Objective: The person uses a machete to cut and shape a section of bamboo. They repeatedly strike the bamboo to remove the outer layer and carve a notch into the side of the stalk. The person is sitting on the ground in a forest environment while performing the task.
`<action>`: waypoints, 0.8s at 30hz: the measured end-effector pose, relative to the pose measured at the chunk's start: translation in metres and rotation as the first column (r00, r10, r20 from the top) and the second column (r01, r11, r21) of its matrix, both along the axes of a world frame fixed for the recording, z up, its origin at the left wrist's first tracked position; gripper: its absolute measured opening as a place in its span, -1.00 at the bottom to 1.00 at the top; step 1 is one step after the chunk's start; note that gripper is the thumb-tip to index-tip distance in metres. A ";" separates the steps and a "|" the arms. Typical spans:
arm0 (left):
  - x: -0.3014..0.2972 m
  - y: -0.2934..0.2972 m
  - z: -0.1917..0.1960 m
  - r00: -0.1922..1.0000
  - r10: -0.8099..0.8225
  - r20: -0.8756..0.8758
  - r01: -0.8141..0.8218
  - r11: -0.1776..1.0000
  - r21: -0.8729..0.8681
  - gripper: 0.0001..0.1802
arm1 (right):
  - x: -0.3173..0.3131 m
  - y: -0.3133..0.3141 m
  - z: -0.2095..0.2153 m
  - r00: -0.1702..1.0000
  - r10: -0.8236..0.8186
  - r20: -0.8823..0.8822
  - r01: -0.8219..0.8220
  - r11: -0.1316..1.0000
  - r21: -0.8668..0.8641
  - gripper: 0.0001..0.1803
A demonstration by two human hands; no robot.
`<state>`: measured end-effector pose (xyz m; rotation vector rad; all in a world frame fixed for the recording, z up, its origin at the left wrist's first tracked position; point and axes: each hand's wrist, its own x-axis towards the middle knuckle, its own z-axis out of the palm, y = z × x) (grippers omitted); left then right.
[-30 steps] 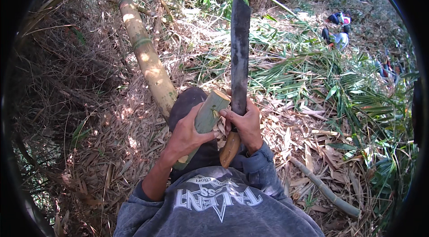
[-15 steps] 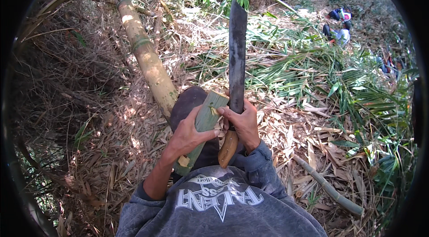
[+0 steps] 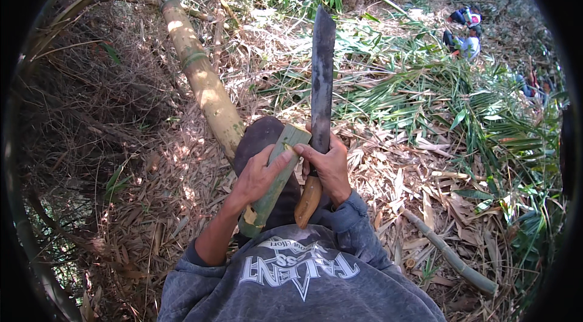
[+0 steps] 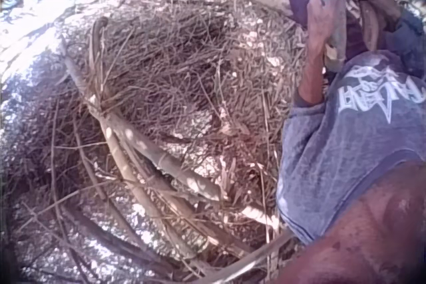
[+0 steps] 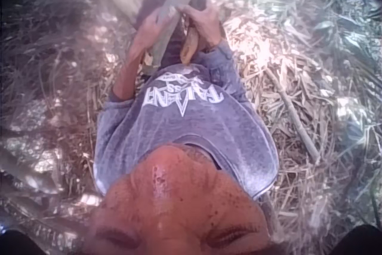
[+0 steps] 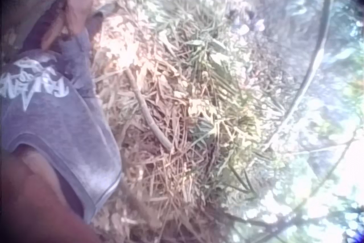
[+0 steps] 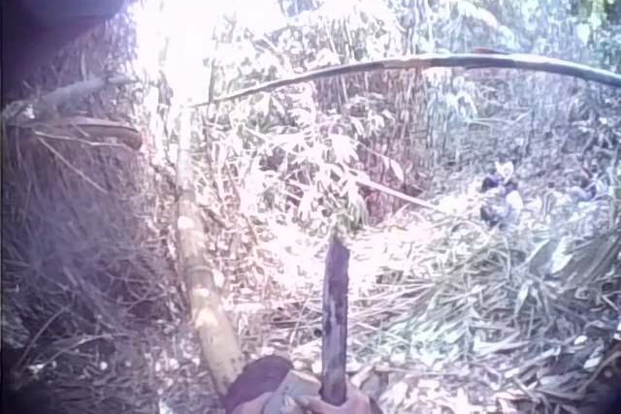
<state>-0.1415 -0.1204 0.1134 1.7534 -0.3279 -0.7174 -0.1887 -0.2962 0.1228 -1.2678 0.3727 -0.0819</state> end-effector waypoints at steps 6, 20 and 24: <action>0.006 0.001 -0.013 0.997 0.064 -0.038 -0.067 0.996 -0.061 -0.41 | -0.001 0.001 -0.002 1.000 -0.006 0.006 0.005 0.999 0.049 -0.48; 0.017 0.029 0.013 0.978 -0.150 -0.146 0.132 0.984 -0.123 -0.26 | 0.005 -0.002 -0.009 0.998 -0.002 -0.056 0.018 0.957 0.289 -0.59; 0.013 0.037 -0.014 0.894 -0.226 -0.388 0.105 0.946 -0.308 -0.11 | 0.000 -0.006 -0.012 0.994 0.074 -0.084 -0.048 0.959 0.280 -0.34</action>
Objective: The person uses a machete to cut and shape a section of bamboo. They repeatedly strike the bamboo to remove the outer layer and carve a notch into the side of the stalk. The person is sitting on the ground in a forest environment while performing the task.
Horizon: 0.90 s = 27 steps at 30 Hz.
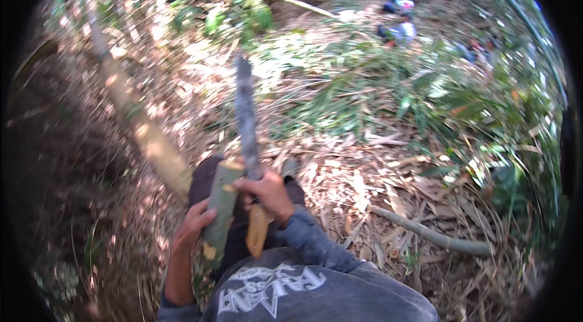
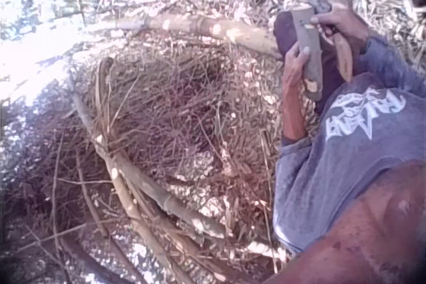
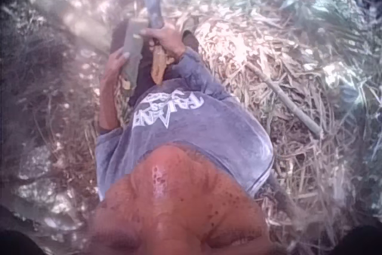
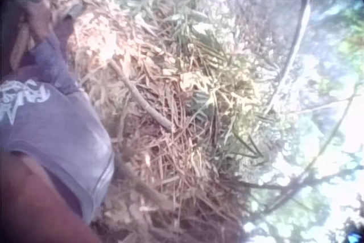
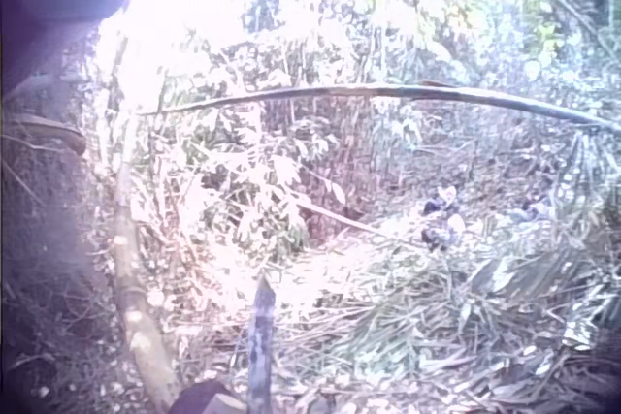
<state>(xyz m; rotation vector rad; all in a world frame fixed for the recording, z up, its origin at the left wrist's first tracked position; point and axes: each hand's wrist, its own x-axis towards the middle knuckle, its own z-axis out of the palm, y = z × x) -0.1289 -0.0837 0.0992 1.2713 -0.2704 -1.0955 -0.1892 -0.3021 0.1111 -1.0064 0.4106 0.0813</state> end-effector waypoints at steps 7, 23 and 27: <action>-0.018 0.001 -0.001 0.998 0.055 -0.001 -0.055 0.998 0.002 -0.15 | 0.004 -0.003 -0.012 0.996 0.030 0.088 -0.035 0.998 0.047 -0.22; -0.017 0.003 0.006 0.987 0.073 0.146 -0.092 0.987 0.134 -0.27 | 0.000 -0.003 -0.009 0.992 0.038 0.116 -0.035 0.999 -0.024 -0.31; -0.017 0.001 0.007 0.985 0.064 0.161 -0.089 0.985 0.150 -0.26 | -0.001 -0.005 -0.003 0.993 0.035 0.114 -0.035 0.999 -0.010 -0.29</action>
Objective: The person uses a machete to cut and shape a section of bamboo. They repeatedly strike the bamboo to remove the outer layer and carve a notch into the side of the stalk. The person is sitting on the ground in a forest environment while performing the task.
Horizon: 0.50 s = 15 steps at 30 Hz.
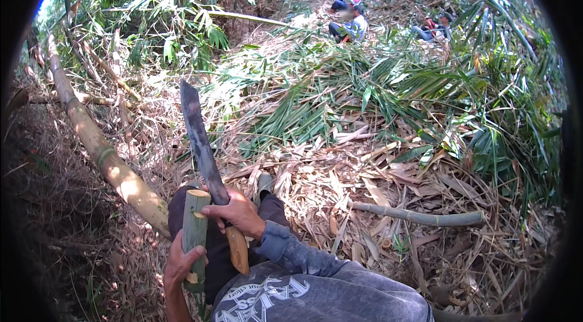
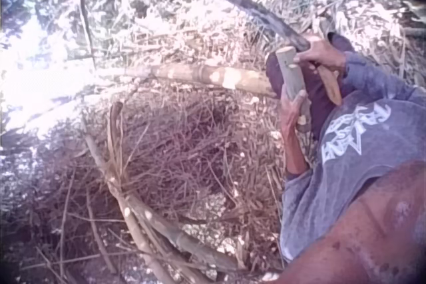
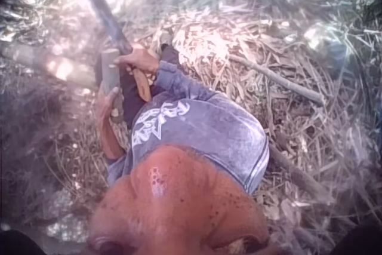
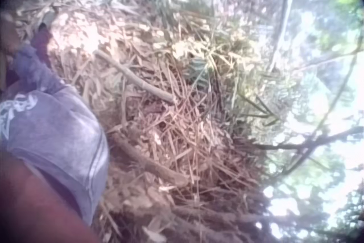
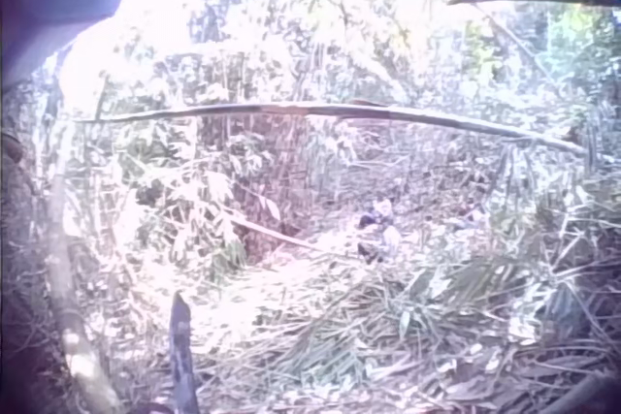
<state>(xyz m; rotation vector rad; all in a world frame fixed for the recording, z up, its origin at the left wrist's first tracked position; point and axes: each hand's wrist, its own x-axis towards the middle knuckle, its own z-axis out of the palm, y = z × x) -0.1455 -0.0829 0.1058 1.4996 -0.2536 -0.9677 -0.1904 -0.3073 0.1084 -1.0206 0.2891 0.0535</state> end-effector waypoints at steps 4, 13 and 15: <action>-0.001 -0.001 -0.002 1.000 0.002 0.015 -0.002 1.000 0.007 -0.26 | -0.001 -0.001 -0.001 1.000 0.001 0.013 -0.001 1.000 -0.004 -0.29; -0.001 -0.002 0.002 0.999 0.001 0.043 -0.001 1.000 0.005 -0.27 | 0.000 -0.002 0.002 0.999 0.007 0.042 -0.006 1.000 -0.007 -0.33; -0.002 -0.003 0.004 0.999 0.005 0.041 -0.005 1.000 0.001 -0.28 | 0.000 -0.002 0.001 0.999 0.004 0.045 -0.004 1.000 -0.015 -0.33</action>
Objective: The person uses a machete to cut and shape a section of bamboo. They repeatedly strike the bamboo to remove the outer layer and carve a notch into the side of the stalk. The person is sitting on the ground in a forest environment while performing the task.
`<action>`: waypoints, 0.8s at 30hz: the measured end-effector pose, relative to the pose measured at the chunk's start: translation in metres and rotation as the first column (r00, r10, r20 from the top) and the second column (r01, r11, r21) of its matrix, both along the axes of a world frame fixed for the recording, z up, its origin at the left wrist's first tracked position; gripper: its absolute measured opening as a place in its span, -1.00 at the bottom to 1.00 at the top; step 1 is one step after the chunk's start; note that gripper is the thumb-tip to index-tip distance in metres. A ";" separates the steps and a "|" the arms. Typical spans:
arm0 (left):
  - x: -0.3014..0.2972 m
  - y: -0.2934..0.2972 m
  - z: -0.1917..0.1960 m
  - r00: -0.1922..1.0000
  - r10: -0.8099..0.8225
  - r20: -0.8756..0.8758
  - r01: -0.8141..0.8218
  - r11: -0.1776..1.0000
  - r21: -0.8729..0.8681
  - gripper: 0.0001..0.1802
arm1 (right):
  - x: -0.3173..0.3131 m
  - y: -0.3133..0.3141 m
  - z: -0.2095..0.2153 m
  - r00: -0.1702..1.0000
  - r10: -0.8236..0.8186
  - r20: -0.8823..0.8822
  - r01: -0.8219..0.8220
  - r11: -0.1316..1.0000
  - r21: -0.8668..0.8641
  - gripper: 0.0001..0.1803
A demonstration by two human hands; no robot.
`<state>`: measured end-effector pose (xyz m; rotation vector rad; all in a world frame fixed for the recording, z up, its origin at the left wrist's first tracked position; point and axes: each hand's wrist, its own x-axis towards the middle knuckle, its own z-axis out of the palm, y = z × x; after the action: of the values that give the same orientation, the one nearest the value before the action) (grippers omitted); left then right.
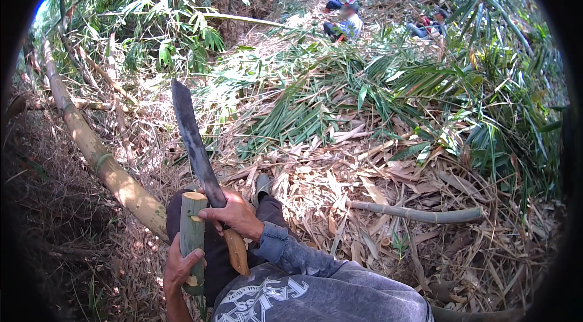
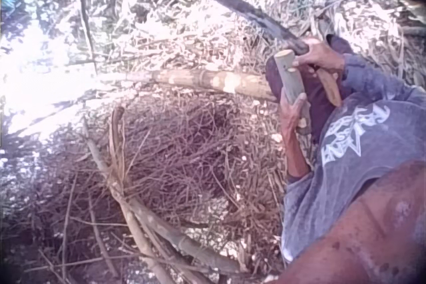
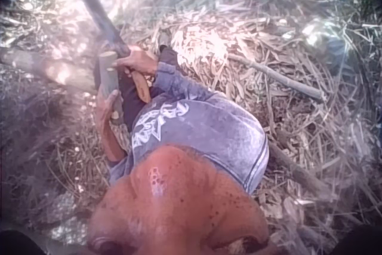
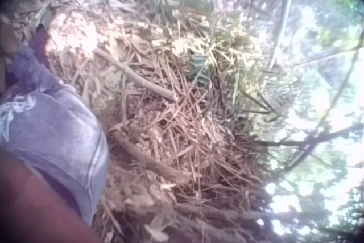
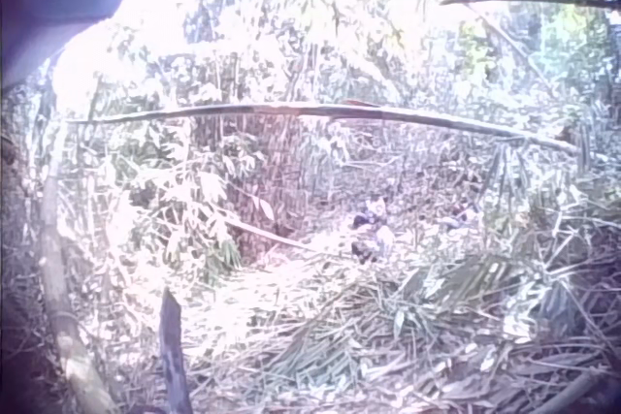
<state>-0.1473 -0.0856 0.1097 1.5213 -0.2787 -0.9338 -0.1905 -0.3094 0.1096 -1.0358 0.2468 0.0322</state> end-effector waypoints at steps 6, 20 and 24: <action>0.000 0.001 -0.001 1.000 0.001 0.011 -0.001 1.000 0.006 -0.31 | 0.000 0.000 -0.002 1.000 -0.001 -0.009 0.001 1.000 -0.007 -0.34; -0.002 0.009 -0.005 0.998 0.027 0.056 -0.031 0.998 0.063 -0.31 | 0.000 0.002 0.000 0.996 -0.087 -0.025 0.081 0.979 -0.188 -0.45; -0.003 0.015 -0.007 0.996 0.073 0.055 -0.076 0.995 0.068 -0.31 | 0.000 -0.002 -0.013 0.992 -0.123 -0.017 0.115 0.961 -0.252 -0.54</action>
<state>-0.1502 -0.0711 0.1030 1.6116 -0.2269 -0.8537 -0.1902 -0.3109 0.0970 -1.2711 0.3491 -0.0939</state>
